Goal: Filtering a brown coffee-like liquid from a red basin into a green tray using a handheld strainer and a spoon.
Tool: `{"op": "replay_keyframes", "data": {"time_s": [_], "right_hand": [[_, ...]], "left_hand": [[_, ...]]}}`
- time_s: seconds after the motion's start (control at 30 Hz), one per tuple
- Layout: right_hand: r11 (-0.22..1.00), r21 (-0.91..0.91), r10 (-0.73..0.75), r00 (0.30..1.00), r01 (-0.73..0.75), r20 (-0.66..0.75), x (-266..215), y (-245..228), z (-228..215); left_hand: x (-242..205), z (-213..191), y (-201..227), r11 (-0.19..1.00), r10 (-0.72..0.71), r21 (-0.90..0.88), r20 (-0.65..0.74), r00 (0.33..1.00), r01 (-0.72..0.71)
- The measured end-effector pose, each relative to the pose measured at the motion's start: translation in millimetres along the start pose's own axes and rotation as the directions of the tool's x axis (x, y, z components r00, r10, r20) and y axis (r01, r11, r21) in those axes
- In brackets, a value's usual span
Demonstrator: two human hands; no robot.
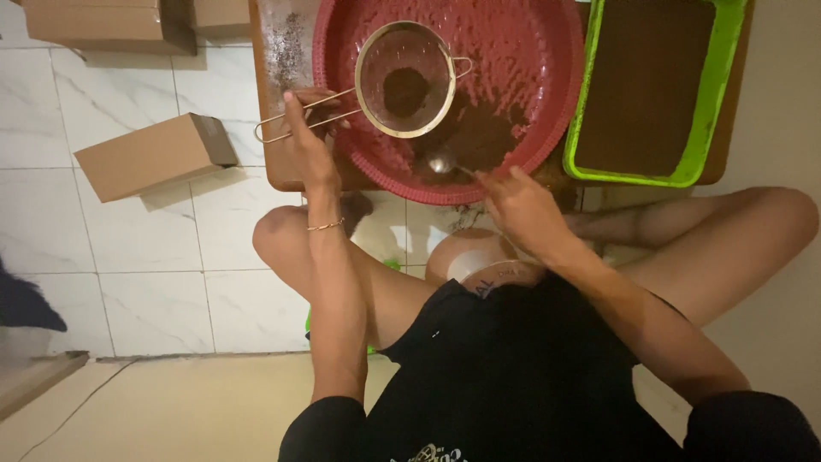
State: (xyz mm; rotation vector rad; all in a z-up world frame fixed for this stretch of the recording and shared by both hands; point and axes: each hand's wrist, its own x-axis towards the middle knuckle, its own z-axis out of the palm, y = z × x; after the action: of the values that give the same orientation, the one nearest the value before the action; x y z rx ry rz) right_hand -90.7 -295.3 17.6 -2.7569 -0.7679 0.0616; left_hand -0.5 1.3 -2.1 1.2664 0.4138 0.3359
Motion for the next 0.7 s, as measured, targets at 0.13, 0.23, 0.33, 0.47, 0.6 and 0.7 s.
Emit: {"op": "replay_keyframes", "data": {"time_s": [0.13,0.23,0.33,0.47,0.6,0.7], "right_hand": [[0.99,-0.031,-0.138,0.988,0.137,-0.064,13.7,6.8,18.6],[0.988,0.029,-0.146,0.983,0.15,-0.115,18.8,2.1,33.9],[0.985,0.125,-0.117,0.992,0.123,-0.053,7.2,18.3,49.9],[0.96,0.142,-0.233,0.97,0.239,-0.064,-7.6,44.6,27.0],[0.947,0.193,-0.237,0.963,0.258,-0.126,-16.9,78.2,29.1],[0.973,0.105,-0.178,0.956,0.207,-0.232,7.5,74.3,27.5]], "left_hand": [[5.5,-1.5,-6.8,0.999,-0.022,-0.034,-0.021,1.0,0.022],[3.2,1.6,-1.8,0.999,-0.028,-0.046,-0.042,0.999,0.026],[4.8,1.6,-1.9,0.999,-0.006,0.045,-0.053,0.999,0.008],[10.4,-6.2,-5.6,0.996,-0.055,-0.078,-0.125,0.991,0.045],[13.8,-8.2,-7.5,0.986,0.02,-0.16,-0.213,0.977,-0.055],[9.5,-4.8,2.7,0.985,0.021,-0.161,-0.274,0.962,-0.068]]}}
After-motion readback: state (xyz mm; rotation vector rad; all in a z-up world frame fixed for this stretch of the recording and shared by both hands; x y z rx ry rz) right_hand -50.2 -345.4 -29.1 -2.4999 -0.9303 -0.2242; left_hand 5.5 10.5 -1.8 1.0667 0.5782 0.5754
